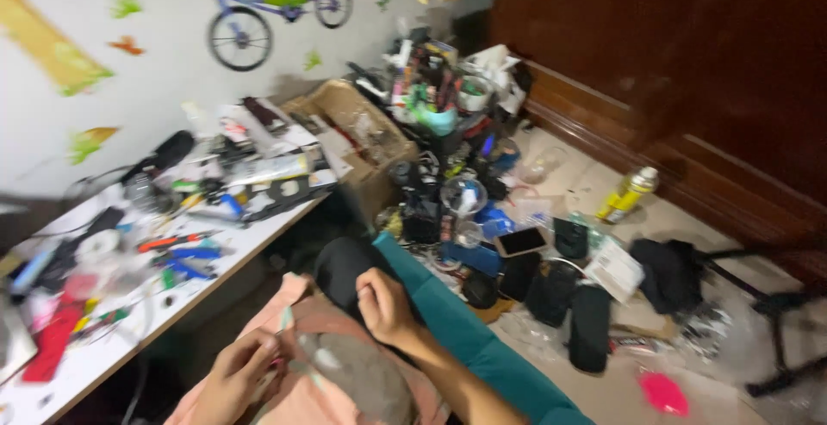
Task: Soldering wires to a small electronic component at a repair bench
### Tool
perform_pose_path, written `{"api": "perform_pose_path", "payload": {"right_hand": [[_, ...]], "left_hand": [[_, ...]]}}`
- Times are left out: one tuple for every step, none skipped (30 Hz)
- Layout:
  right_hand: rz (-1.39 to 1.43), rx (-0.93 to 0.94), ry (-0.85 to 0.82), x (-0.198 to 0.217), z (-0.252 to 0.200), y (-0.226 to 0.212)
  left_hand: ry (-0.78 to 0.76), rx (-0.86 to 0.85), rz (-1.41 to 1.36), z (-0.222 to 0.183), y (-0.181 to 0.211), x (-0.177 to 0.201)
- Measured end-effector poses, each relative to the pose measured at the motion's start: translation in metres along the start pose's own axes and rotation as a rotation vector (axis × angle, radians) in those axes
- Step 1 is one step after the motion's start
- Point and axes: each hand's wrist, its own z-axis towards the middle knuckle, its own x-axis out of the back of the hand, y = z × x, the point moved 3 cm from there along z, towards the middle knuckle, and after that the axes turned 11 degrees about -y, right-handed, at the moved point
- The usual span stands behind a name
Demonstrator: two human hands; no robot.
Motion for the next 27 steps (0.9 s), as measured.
{"api": "perform_pose_path", "payload": {"right_hand": [[0.016,0.014,-0.012,0.001,-0.002,0.007],[-0.037,-0.018,-0.026,-0.001,-0.003,0.013],[-0.091,-0.049,-0.04,-0.006,-0.003,0.019],[-0.067,-0.023,-0.07,-0.007,-0.005,0.02],[-0.082,-0.035,-0.055,-0.008,-0.006,0.023],[-0.098,-0.044,-0.036,-0.007,-0.005,0.025],[-0.074,-0.017,-0.062,-0.009,-0.007,0.028],[-0.073,-0.035,-0.059,-0.008,-0.007,0.034],[-0.073,-0.054,-0.056,-0.008,-0.006,0.04],[-0.057,-0.02,-0.079,-0.009,-0.007,0.041],[-0.061,-0.017,-0.069,-0.008,-0.007,0.044],[-0.069,-0.023,-0.059,-0.006,-0.01,0.047],[-0.057,0.004,-0.082,-0.007,-0.011,0.046],[-0.076,-0.09,-0.069,-0.006,-0.012,0.049],[-0.096,-0.184,-0.056,-0.006,-0.012,0.053],[-0.083,-0.154,-0.079,-0.008,-0.013,0.06],[-0.089,-0.161,-0.043,-0.009,-0.013,0.07],[-0.097,-0.174,-0.008,-0.008,-0.016,0.079],[-0.085,-0.149,-0.031,-0.01,-0.013,0.081],[-0.13,-0.152,-0.013,-0.007,-0.014,0.084],[-0.174,-0.155,0.006,-0.004,-0.015,0.087],[-0.168,-0.142,-0.01,-0.005,-0.014,0.085],[-0.19,-0.199,-0.007,-0.005,-0.012,0.086],[-0.216,-0.263,-0.003,-0.003,-0.015,0.086],[-0.214,-0.259,-0.017,-0.004,-0.012,0.084],[-0.228,-0.203,-0.036,-0.003,-0.012,0.082],[-0.242,-0.147,-0.054,-0.001,-0.01,0.08]], "left_hand": [[0.022,-0.01,-0.001,0.004,0.005,-0.005],[-0.052,-0.076,0.047,0.002,0.01,-0.012],[-0.125,-0.139,0.098,-0.001,0.016,-0.016],[-0.083,-0.154,0.091,-0.002,0.016,-0.017],[-0.108,-0.146,0.083,-0.002,0.016,-0.019],[-0.134,-0.14,0.078,0.0,0.019,-0.022],[-0.094,-0.158,0.074,-0.004,0.023,-0.025],[-0.115,-0.145,0.02,-0.003,0.026,-0.031],[-0.137,-0.134,-0.034,-0.002,0.03,-0.035],[-0.104,-0.163,-0.037,-0.001,0.029,-0.034],[-0.094,-0.134,-0.051,0.001,0.026,-0.034],[-0.09,-0.1,-0.07,0.004,0.022,-0.035],[-0.062,-0.123,-0.077,0.004,0.023,-0.036],[-0.06,-0.126,-0.038,0.004,0.025,-0.037],[-0.057,-0.128,0.001,0.005,0.027,-0.037],[-0.026,-0.153,-0.004,0.002,0.031,-0.038],[-0.04,-0.162,0.043,0.0,0.036,-0.04],[-0.057,-0.165,0.087,-0.002,0.038,-0.044],[-0.027,-0.183,0.081,-0.006,0.043,-0.042],[-0.061,-0.183,0.101,-0.01,0.045,-0.044],[-0.095,-0.183,0.121,-0.012,0.046,-0.046],[-0.077,-0.191,0.114,-0.014,0.048,-0.044],[-0.128,-0.225,0.121,-0.015,0.05,-0.044],[-0.184,-0.251,0.127,-0.017,0.051,-0.046],[-0.171,-0.253,0.119,-0.02,0.052,-0.044],[-0.171,-0.258,0.193,-0.02,0.054,-0.043],[-0.17,-0.263,0.268,-0.02,0.055,-0.043]]}}
